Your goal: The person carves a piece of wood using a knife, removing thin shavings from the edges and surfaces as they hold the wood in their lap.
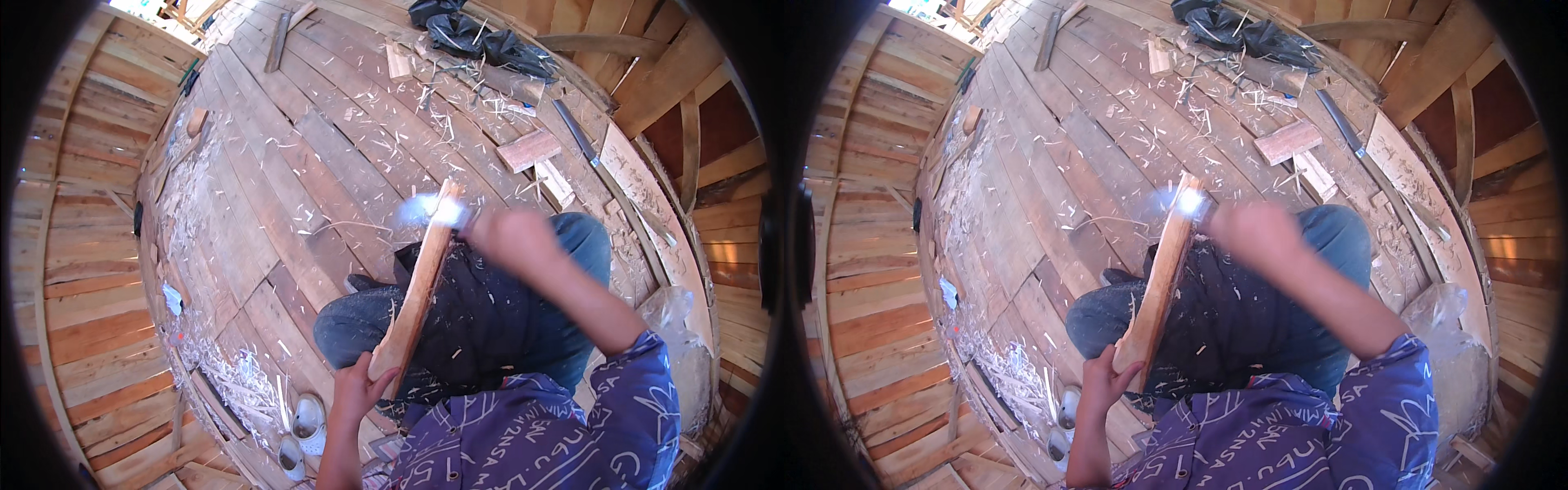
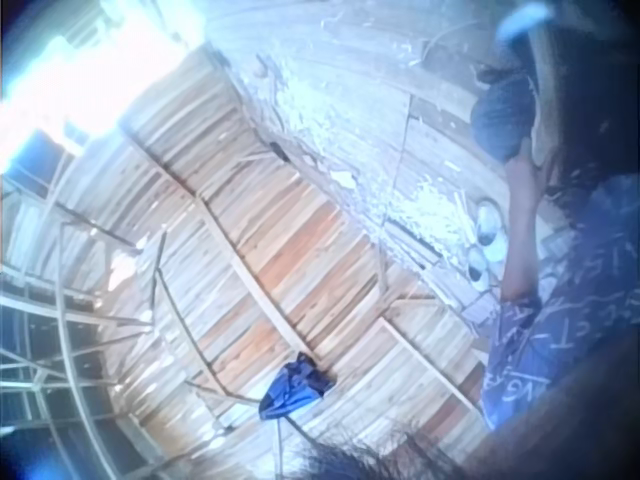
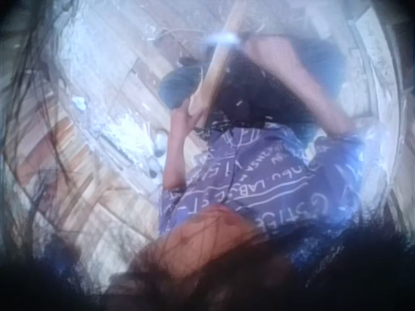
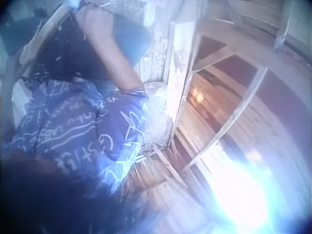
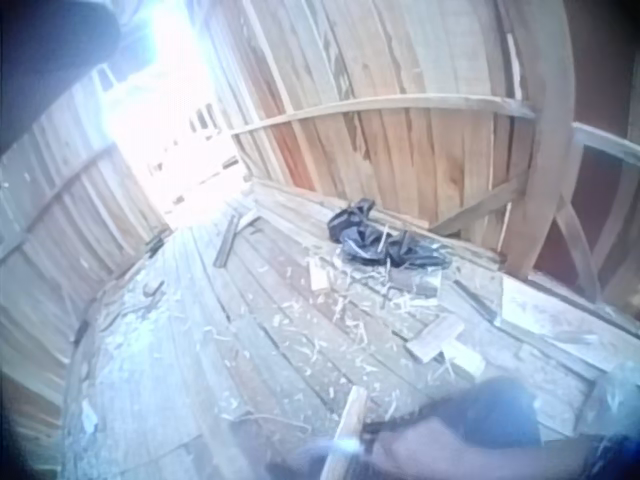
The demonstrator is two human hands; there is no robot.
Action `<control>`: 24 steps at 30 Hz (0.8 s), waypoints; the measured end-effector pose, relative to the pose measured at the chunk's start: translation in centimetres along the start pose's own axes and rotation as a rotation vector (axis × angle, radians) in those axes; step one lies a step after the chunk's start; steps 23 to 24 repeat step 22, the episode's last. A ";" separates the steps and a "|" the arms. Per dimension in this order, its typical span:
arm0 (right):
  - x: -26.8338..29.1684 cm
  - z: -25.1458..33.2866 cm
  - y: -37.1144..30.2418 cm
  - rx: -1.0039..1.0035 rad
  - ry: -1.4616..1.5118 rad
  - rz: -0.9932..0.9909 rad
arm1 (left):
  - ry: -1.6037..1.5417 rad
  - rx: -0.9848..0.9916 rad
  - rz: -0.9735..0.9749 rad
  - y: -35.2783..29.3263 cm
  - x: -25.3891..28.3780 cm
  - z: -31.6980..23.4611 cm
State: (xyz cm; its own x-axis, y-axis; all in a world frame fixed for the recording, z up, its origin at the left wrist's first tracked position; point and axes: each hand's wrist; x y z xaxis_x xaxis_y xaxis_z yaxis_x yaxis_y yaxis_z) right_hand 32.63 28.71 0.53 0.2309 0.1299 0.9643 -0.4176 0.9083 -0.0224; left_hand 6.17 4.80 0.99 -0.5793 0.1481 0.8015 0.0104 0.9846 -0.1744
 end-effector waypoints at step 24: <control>0.3 0.7 -3.5 -0.150 1.275 0.574 | 0.282 0.073 -0.099 -3.2 4.8 -4.1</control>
Point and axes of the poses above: each hand's wrist, its own y-axis towards the middle knuckle, its own x-axis out of the back of the hand, z = x × y, and after that the axes turned 10 degrees about -x, right-handed
